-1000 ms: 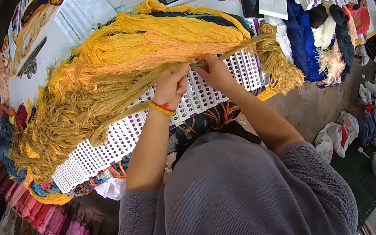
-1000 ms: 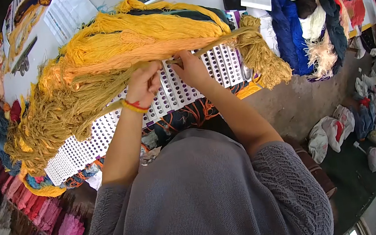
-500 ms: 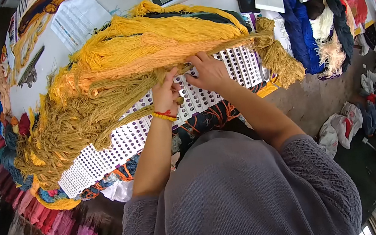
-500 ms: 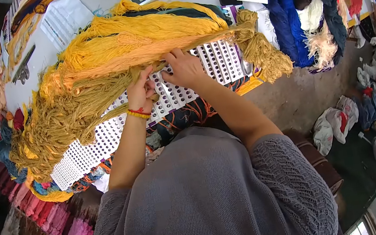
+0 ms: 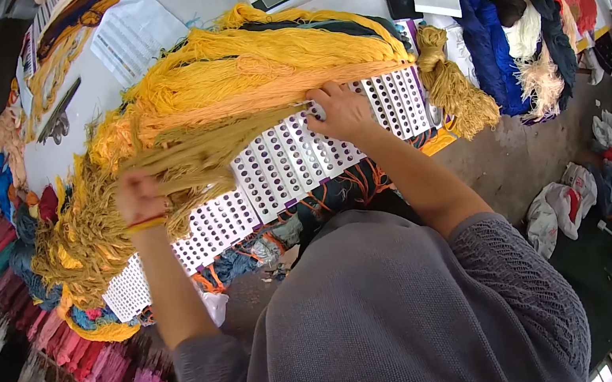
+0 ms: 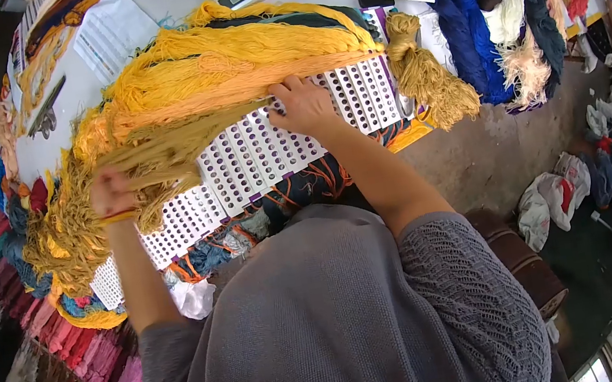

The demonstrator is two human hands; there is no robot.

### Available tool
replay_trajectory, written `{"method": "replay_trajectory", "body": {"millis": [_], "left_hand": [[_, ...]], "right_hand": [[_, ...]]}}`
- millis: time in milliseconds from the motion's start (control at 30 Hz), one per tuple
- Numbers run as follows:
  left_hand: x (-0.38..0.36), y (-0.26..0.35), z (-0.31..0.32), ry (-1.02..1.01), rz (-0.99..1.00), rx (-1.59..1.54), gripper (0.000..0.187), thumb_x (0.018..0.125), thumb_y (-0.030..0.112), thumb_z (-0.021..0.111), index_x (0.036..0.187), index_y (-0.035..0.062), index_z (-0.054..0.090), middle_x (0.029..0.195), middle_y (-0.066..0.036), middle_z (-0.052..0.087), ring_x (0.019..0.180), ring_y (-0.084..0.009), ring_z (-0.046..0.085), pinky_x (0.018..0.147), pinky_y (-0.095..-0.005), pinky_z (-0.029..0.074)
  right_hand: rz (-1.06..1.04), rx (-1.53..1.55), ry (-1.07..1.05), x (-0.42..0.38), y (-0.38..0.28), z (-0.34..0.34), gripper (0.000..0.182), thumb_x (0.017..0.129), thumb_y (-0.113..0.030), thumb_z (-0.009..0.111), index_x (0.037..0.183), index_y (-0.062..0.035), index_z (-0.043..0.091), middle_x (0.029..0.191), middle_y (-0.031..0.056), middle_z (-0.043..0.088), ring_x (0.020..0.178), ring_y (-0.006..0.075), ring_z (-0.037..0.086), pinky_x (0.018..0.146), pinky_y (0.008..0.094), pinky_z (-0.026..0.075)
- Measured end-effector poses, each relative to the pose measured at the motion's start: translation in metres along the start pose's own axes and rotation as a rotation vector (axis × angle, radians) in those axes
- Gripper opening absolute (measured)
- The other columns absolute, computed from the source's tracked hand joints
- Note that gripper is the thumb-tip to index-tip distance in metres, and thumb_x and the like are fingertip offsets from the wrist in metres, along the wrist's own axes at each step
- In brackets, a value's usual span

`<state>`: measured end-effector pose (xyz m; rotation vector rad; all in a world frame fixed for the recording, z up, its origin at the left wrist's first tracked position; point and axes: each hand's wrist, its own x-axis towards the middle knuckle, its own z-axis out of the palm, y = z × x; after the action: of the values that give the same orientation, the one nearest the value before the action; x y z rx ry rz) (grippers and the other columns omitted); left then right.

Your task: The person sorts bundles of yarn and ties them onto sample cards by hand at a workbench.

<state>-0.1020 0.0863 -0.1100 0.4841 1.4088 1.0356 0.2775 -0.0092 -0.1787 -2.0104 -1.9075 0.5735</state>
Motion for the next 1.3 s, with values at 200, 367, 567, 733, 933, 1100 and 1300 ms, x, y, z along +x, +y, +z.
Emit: {"method": "replay_trajectory", "body": {"millis": [200,367,567,733,933,1100,1300], "left_hand": [[-0.004,0.096,-0.073,0.475,0.159,0.297,0.022,0.085,0.023,0.046,0.083,0.0047,0.057,0.062,0.002,0.049,0.042,-0.0033,0.033,0.033,-0.0182,0.024],[-0.106,0.009,0.084,-0.310,-0.099,0.339,0.023,0.083,0.026,0.048,0.096,0.0092,0.057,0.089,0.001,0.057,0.065,-0.0069,0.051,0.047,-0.0187,0.037],[-0.162,-0.025,0.147,-0.600,-0.276,-0.127,0.040,0.091,0.031,0.038,0.110,-0.0021,0.050,0.104,-0.008,0.054,0.092,-0.0136,0.052,0.075,-0.0294,0.046],[-0.181,-0.001,0.134,-0.630,-0.271,-0.223,0.043,0.091,0.032,0.036,0.113,-0.0044,0.045,0.106,-0.010,0.053,0.100,-0.0189,0.049,0.082,-0.0329,0.043],[-0.194,0.009,0.120,-0.715,-0.214,-0.178,0.047,0.092,0.034,0.034,0.116,-0.0058,0.043,0.109,-0.013,0.052,0.098,-0.0192,0.051,0.081,-0.0324,0.043],[-0.204,0.014,0.112,-0.752,-0.227,-0.149,0.047,0.092,0.033,0.032,0.115,-0.0071,0.044,0.110,-0.014,0.051,0.096,-0.0199,0.053,0.079,-0.0314,0.045],[-0.212,0.020,0.107,-0.745,-0.148,-0.118,0.043,0.092,0.029,0.034,0.111,-0.0073,0.047,0.108,-0.013,0.052,0.095,-0.0199,0.054,0.078,-0.0320,0.047]], "right_hand": [[0.012,0.045,-0.002,-0.001,-0.001,-0.003,0.034,0.071,-0.037,0.058,0.098,-0.0172,0.055,0.093,0.0076,0.052,0.082,0.0268,0.057,0.068,0.0377,0.047],[0.110,0.566,-0.115,-0.014,-0.069,-0.045,0.037,0.077,-0.032,0.059,0.101,-0.0052,0.052,0.087,0.0070,0.056,0.066,0.0174,0.056,0.059,0.0314,0.046],[0.096,1.159,-0.261,-0.042,-0.125,-0.076,0.012,0.082,-0.010,0.053,0.087,0.0004,0.055,0.075,0.0049,0.057,0.064,0.0090,0.056,0.055,0.0229,0.045],[0.224,1.379,-0.277,-0.056,-0.149,-0.117,0.008,0.083,-0.007,0.049,0.089,-0.0021,0.053,0.077,0.0039,0.058,0.061,0.0068,0.055,0.049,0.0182,0.040],[0.149,1.412,-0.331,-0.071,-0.169,-0.116,0.012,0.079,-0.008,0.051,0.090,-0.0030,0.053,0.072,0.0008,0.055,0.050,0.0053,0.045,0.048,0.0184,0.037],[0.181,1.357,-0.323,-0.080,-0.190,-0.123,0.008,0.080,-0.007,0.052,0.085,-0.0012,0.055,0.069,-0.0001,0.055,0.058,0.0034,0.048,0.051,0.0181,0.039],[0.088,1.288,-0.237,-0.087,-0.192,-0.116,0.010,0.083,-0.012,0.053,0.083,-0.0028,0.056,0.064,-0.0037,0.053,0.050,0.0014,0.041,0.044,0.0154,0.032]]}}
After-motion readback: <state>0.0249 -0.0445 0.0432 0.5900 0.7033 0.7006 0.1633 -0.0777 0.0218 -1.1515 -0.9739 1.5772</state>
